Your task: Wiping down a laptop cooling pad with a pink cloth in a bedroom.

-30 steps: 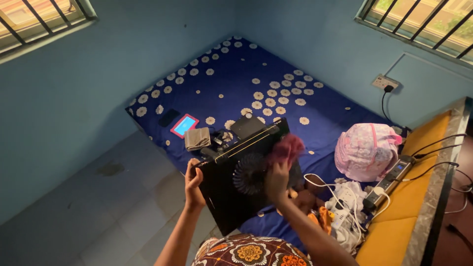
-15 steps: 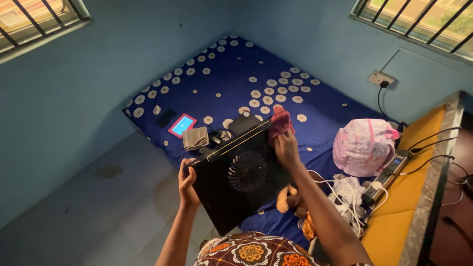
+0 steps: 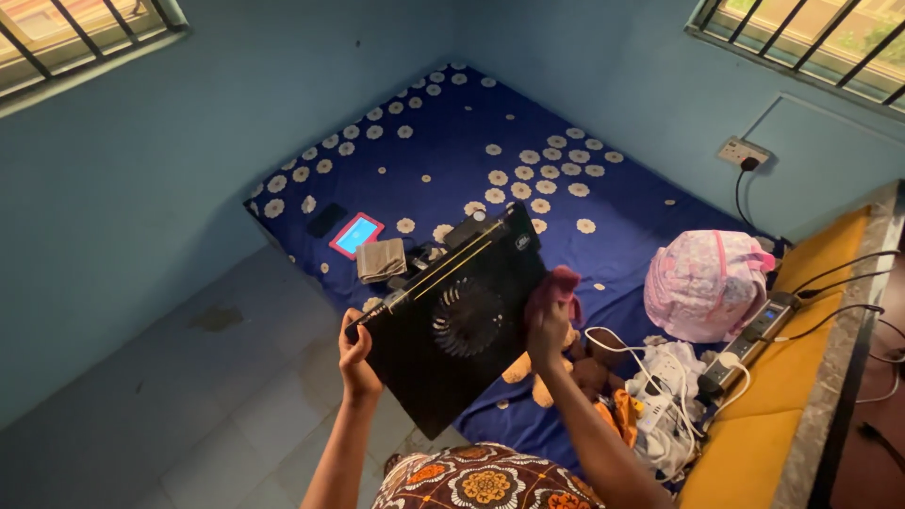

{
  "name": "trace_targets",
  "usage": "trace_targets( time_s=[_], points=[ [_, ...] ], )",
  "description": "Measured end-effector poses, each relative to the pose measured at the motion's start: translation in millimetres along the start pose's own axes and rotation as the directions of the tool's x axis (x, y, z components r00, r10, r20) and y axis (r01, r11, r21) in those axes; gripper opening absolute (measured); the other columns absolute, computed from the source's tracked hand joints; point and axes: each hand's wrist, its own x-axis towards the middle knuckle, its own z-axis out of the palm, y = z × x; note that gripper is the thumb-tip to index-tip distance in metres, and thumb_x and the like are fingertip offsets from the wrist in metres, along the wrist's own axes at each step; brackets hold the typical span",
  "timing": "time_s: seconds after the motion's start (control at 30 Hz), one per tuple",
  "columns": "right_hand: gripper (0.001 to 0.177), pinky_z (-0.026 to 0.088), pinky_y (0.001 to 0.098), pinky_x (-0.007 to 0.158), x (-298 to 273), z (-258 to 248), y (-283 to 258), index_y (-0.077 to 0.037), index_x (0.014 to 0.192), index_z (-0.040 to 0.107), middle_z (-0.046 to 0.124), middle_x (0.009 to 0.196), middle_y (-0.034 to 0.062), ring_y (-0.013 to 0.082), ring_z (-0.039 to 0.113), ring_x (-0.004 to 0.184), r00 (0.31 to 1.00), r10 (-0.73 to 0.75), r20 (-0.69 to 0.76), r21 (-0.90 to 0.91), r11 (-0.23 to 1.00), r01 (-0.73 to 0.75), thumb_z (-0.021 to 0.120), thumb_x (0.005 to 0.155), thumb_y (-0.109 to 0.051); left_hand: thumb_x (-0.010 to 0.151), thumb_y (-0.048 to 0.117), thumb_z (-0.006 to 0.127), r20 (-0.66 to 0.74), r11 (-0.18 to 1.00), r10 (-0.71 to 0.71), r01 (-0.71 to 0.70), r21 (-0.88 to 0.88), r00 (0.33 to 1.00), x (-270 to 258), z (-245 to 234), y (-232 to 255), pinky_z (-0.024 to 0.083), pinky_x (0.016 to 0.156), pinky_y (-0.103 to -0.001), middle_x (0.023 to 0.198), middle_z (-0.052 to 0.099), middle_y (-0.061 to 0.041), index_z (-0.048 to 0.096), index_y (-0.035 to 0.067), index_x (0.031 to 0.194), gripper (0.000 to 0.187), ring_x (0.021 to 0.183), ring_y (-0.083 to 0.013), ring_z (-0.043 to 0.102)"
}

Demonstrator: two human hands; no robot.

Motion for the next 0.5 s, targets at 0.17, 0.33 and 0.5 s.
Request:
trace_targets(
  time_s=[0.17, 0.33, 0.5],
  points=[
    [0.04, 0.048, 0.043, 0.098, 14.9, -1.9, -70.2, 0.0, 0.137, 0.056, 0.06, 0.129, 0.0225, 0.0422, 0.055, 0.114, 0.951, 0.277, 0.141, 0.615, 0.728, -0.303, 0.042, 0.102, -0.013, 0.096, 0.02, 0.064, 0.02, 0.998, -0.02, 0.022, -0.066, 1.0, 1.6, 13.3, 4.7, 0.04, 0.068, -0.023, 0.084, 0.051, 0.003, 0.046, 0.012, 0.093, 0.019, 0.073, -0.0075, 0.048],
    [0.042, 0.042, 0.0502, 0.104, 14.7, -27.7, -122.4, 0.004, 0.127, 0.057, 0.056, 0.138, 0.0316, 0.0517, 0.052, 0.13, 0.827, -0.517, 0.223, -0.071, 0.837, 0.542, 0.059, 0.086, -0.008, 0.095, 0.02, 0.066, 0.039, 0.989, -0.019, 0.025, -0.146, 0.999, -2.1, 1.7, -4.6, 0.044, 0.065, -0.025, 0.082, 0.05, 0.002, 0.046, 0.012, 0.095, 0.022, 0.072, -0.0099, 0.05],
    [0.026, 0.045, 0.046, 0.11, 15.3, -17.2, -49.1, -0.004, 0.12, 0.059, 0.054, 0.139, 0.0272, 0.0476, 0.052, 0.13, 0.971, -0.197, 0.136, -0.207, 0.953, 0.223, 0.057, 0.095, -0.008, 0.092, 0.02, 0.067, 0.02, 0.984, 0.012, -0.008, -0.18, 1.0, -7.5, 11.4, 4.7, 0.046, 0.07, -0.026, 0.084, 0.053, 0.001, 0.046, 0.012, 0.096, 0.023, 0.074, -0.0114, 0.053]
  ],
)
